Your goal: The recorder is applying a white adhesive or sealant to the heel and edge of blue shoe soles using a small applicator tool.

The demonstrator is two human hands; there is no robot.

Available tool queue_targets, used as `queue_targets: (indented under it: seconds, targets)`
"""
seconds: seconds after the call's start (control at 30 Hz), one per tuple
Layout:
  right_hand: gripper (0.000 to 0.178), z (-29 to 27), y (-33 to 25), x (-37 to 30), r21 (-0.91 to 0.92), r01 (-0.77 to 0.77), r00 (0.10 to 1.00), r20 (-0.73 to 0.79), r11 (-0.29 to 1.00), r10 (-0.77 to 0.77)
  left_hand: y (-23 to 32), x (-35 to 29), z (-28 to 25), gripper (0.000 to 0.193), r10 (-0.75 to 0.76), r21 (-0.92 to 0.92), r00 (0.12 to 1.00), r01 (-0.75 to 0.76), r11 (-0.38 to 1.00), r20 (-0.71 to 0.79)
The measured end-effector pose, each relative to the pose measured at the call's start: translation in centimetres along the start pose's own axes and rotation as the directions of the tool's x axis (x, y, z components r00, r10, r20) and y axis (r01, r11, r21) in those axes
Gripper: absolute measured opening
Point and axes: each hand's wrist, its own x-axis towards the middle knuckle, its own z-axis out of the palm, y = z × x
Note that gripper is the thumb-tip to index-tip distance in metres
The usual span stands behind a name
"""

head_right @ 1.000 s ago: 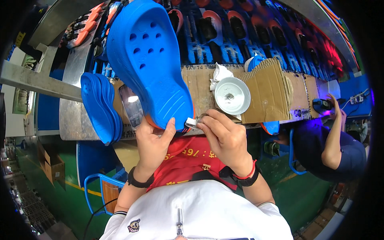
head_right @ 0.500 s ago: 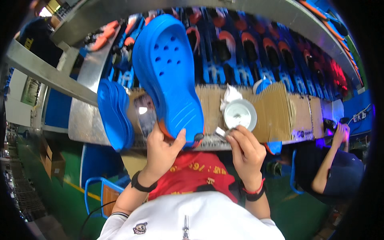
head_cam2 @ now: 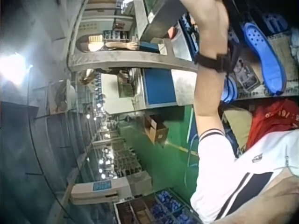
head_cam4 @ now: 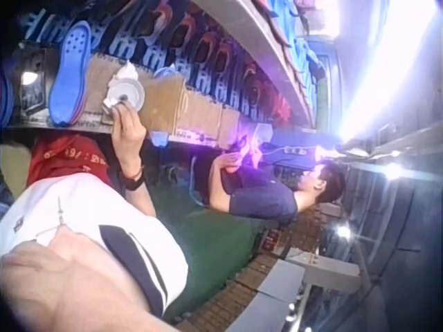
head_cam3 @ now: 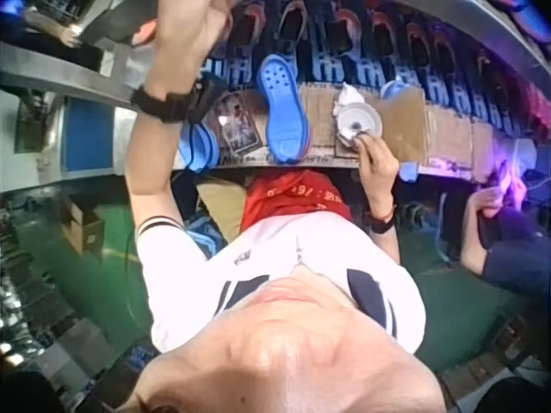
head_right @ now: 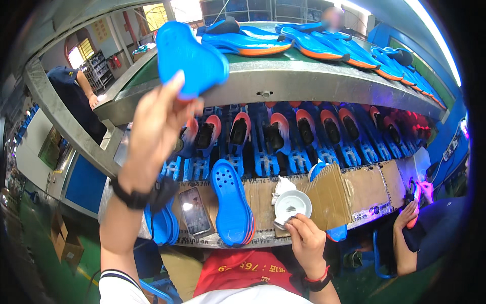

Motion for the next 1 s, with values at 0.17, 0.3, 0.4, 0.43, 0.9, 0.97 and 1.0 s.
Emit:
queue_targets:
  seconds: [0.17, 0.3, 0.4, 0.43, 0.9, 0.97, 1.0]
  targets:
    - [0.010, 0.7, 0.1, 0.4, -0.006, 0.047, 0.999, 0.022, 0.999, -0.047, 0.3, 4.0, -2.3, 0.033, -0.026, -0.095, 0.990, 0.039, 0.995, 0.136]
    - [0.010, 0.7, 0.7, 0.4, -0.023, 0.005, 1.000, 0.026, 1.000, -0.004, -3.1, -4.4, -1.0, 0.039, -0.114, 0.215, 0.990, 0.093, 0.972, 0.084]
    - [0.010, 0.9, 1.3, 0.2, -0.016, -0.012, 0.997, 0.070, 1.000, 0.013, -8.0, -12.2, -2.6, 0.047, -0.220, 0.588, 0.973, 0.217, 0.779, -0.068]
    - [0.010, 1.0, 1.4, 0.3, -0.011, -0.024, 0.996, 0.084, 1.000, 0.025, -10.0, -14.6, -3.6, 0.050, -0.184, 0.727, 0.980, 0.183, 0.661, -0.079]
    - [0.009, 2.8, 0.9, 0.0, 0.028, -0.048, 0.987, 0.156, 0.998, 0.043, -15.7, -21.6, -4.7, 0.036, -0.638, -0.093, 0.720, 0.640, 0.763, -0.274]
    - [0.009, 2.7, 1.2, -0.1, 0.027, -0.049, 0.986, 0.158, 0.998, 0.045, -14.5, -21.4, -4.2, 0.039, -0.614, -0.126, 0.740, 0.605, 0.786, -0.275]
    - [0.009, 2.6, 1.2, -0.2, 0.027, -0.049, 0.986, 0.161, 0.998, 0.044, -14.2, -21.4, -4.0, 0.041, -0.587, -0.158, 0.760, 0.567, 0.809, -0.278]
